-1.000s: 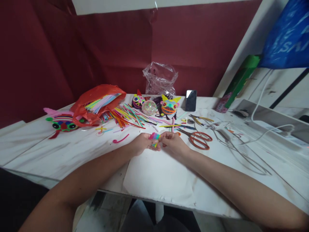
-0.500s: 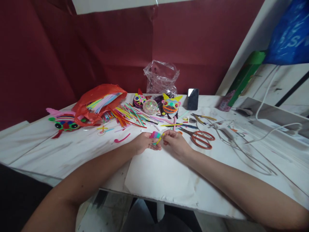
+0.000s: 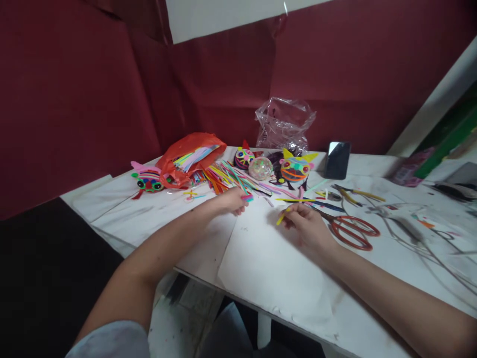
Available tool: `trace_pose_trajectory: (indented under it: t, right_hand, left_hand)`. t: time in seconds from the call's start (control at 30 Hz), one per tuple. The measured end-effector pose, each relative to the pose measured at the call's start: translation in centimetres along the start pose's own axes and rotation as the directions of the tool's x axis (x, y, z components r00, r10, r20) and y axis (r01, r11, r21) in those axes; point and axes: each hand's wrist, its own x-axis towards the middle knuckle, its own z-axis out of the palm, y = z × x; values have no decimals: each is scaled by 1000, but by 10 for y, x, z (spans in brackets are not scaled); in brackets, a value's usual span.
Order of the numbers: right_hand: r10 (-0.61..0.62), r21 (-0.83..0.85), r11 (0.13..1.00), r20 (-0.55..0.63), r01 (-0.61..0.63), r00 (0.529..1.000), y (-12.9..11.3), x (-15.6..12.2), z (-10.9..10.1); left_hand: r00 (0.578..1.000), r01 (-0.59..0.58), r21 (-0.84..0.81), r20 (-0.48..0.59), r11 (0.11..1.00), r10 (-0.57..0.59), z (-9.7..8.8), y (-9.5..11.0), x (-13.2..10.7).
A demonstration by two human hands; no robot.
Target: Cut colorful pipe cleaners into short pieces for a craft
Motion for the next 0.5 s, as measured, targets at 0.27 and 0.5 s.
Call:
trace_pose_trajectory:
  t: [0.27, 0.5]
  right_hand:
    - [-15, -102, 995, 42, 19, 999, -6, -3, 1]
    - [-1, -118, 993, 49, 7, 999, -8, -8, 4]
  left_hand:
    - [994, 60, 322, 66, 945, -86, -49, -47, -32]
    - [969, 35, 598, -217, 801, 119, -46, -55, -26]
